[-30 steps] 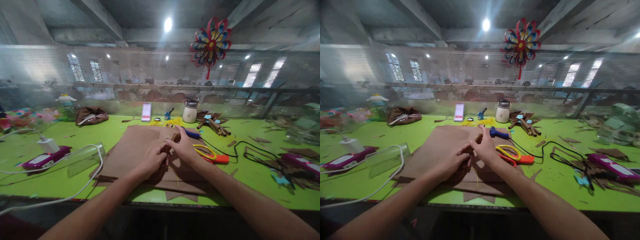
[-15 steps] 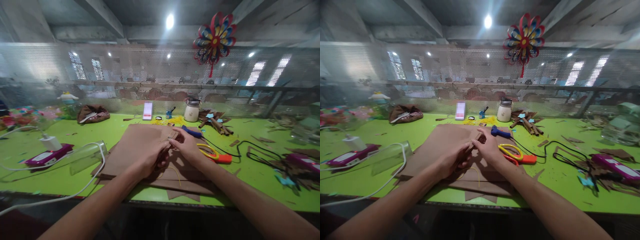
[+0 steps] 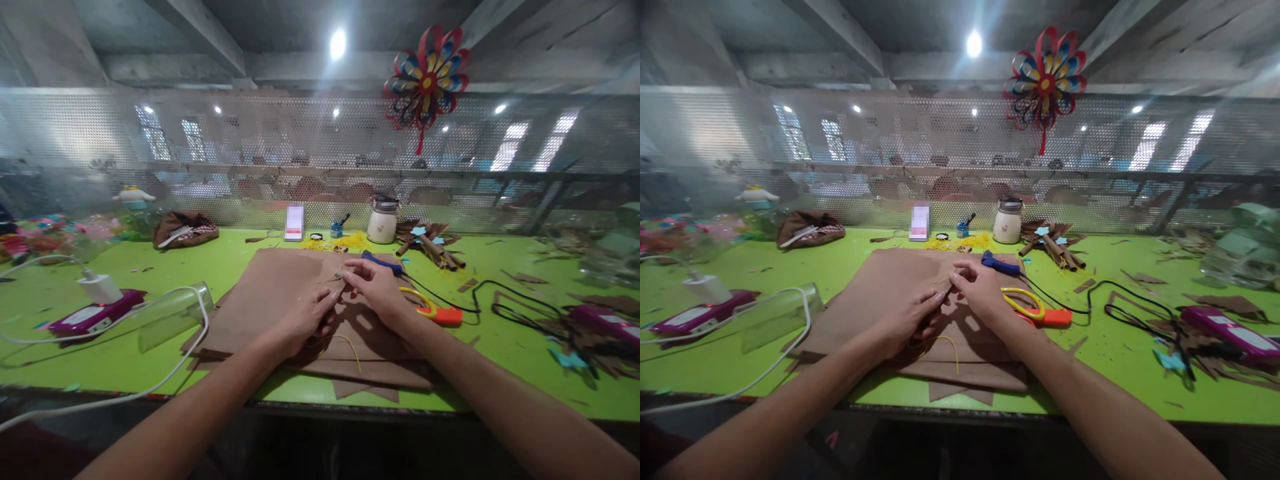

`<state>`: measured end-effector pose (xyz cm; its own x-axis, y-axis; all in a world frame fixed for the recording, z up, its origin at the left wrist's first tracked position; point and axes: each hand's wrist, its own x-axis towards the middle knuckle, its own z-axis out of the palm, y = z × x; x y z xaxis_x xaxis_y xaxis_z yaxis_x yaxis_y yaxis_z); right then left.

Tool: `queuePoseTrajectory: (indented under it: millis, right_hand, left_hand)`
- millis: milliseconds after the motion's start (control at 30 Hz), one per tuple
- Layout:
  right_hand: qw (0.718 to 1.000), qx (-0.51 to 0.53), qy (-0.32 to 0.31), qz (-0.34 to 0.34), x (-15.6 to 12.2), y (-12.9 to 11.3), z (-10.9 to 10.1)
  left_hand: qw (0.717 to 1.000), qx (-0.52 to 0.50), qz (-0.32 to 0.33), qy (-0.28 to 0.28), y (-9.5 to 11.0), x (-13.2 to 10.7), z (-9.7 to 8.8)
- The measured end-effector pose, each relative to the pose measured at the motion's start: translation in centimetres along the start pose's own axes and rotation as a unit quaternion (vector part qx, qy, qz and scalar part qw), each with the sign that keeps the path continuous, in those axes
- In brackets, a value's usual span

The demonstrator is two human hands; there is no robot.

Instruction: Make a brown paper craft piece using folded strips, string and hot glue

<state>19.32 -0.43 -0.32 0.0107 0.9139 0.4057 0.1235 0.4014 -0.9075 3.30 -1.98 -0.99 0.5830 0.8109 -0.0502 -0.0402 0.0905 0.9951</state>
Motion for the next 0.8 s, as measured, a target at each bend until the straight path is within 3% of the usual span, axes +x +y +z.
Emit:
queuePoseTrajectory:
  millis: [433, 633, 800]
  right_hand:
    - [0.999, 0.048, -0.012, 0.020, 0.2, -0.4, -0.6]
    - [0.993, 0.097, -0.026, 0.060, 0.4, -0.5, -1.2]
    - [0.997, 0.048, -0.051, 0.012, 0.0, -1.0, -1.0]
  left_hand:
    - [1.000, 0.002, -0.006, -0.010, 0.3, -0.3, 0.4]
    - [1.000, -0.008, -0.006, -0.009, 0.2, -0.2, 0.4]
    - [1.000, -0.019, -0.012, -0.001, 0.3, -0.3, 0.5]
